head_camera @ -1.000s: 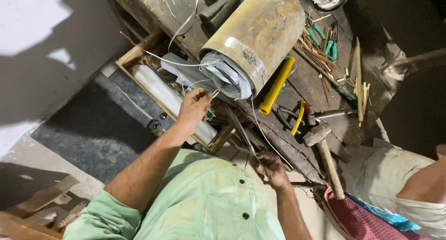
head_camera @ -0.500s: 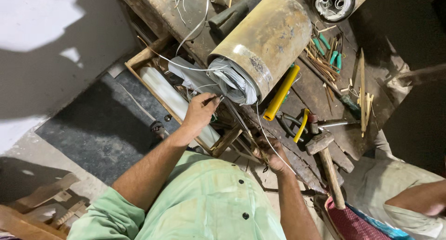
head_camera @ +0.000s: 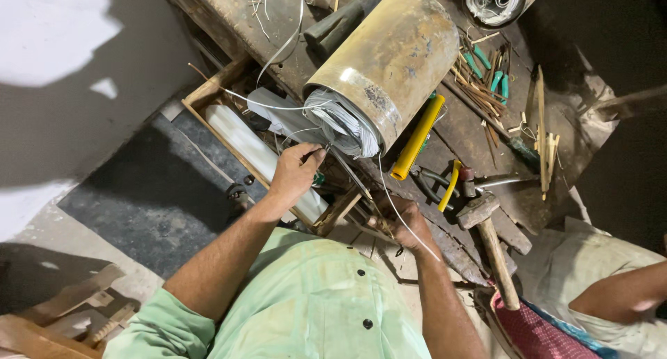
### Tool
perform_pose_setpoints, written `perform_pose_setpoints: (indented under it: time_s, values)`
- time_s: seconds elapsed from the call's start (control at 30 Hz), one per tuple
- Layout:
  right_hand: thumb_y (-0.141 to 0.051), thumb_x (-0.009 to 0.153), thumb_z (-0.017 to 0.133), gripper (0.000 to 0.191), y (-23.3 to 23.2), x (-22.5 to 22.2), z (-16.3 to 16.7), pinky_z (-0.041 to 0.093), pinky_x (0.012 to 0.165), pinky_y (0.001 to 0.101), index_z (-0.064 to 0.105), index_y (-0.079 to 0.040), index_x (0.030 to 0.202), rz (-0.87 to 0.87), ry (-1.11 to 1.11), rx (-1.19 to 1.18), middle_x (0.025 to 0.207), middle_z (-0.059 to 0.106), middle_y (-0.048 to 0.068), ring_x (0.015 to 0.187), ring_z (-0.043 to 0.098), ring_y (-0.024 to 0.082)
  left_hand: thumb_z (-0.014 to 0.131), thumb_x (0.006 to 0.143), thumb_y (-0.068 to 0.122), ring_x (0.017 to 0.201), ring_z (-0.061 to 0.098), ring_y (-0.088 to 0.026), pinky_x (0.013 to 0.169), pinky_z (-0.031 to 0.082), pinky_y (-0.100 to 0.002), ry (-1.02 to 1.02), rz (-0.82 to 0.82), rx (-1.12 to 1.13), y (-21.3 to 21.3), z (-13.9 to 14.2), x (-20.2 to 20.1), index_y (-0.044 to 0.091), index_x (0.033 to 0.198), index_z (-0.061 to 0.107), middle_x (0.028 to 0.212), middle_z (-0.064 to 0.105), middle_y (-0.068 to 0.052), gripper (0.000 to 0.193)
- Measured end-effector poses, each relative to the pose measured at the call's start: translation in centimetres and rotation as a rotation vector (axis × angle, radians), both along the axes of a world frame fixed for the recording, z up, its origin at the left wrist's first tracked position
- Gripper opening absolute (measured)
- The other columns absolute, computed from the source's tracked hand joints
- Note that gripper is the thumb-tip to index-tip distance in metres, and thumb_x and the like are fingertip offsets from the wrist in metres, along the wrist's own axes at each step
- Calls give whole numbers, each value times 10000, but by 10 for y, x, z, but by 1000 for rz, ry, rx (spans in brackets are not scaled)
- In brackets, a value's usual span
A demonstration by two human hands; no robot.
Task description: The person winds white insulated wire around a cylindrical metal core mounted on a workbench. They use both hands to guide and wrap the wire in layers, occasionally adjusting the coil and pulling the wire taut. The wire is fed from a spool or bundle and wrapped continuously around the core.
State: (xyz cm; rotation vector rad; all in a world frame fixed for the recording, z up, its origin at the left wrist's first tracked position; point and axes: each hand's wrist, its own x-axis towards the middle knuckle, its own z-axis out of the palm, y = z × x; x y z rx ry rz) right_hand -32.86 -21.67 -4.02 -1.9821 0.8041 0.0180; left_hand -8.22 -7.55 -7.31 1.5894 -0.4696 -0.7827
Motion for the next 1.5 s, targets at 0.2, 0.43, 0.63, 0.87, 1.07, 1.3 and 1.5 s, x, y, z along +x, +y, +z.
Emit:
perform_pose_setpoints:
  time_s: [0.2,0.43,0.63,0.87,1.07,1.3,1.5]
  values:
    - [-129,750,828,274,-3,-7,-12,543,679,339,748,-8,983,65,-187,-43,880,738,68,760,658,168,688,956,161,842,717,-245,772,553,-341,-279,-6,82,-1,-3,6,-26,1092,729,962,760,-184,235]
    - [-61,740,885,261,0,-12,-23,526,652,354,760,4,960,-23,-109,24,838,752,97,724,618,179,706,934,166,932,715,-331,829,552,-409,-471,-44,130,-5,-13,13,-15,1099,749,1036,752,-213,248]
    - [-44,712,842,252,20,-9,-18,536,685,317,751,-21,946,-222,-141,273,841,728,45,775,643,153,682,966,174,898,746,-311,831,575,-384,-486,-107,169,-4,-4,9,13,1134,746,1043,764,-201,241]
    - [16,768,802,136,19,-4,-10,510,669,312,771,7,900,-175,-144,305,815,722,51,750,612,143,679,951,165,875,745,-317,818,574,-389,-511,-153,214,-4,10,4,12,1143,734,1029,760,-204,251]
    - [4,765,793,197,9,-1,-15,526,673,307,761,-5,959,-128,-111,230,826,741,51,756,628,133,671,958,140,858,743,-304,805,578,-391,-473,-134,200,-7,11,7,3,1122,725,1009,759,-198,220]
    - [-19,769,813,296,-1,1,-5,548,693,306,768,-17,1062,-48,-107,151,902,772,35,783,668,137,693,938,134,838,738,-295,761,571,-390,-488,-95,195,-5,11,12,21,1123,736,992,764,-186,221]
    - [5,767,742,322,6,0,-6,568,707,313,782,-10,1086,-91,-142,241,944,787,69,814,695,144,665,952,146,824,738,-217,735,597,-340,-418,-195,243,-3,13,8,35,1125,744,994,769,-144,220]
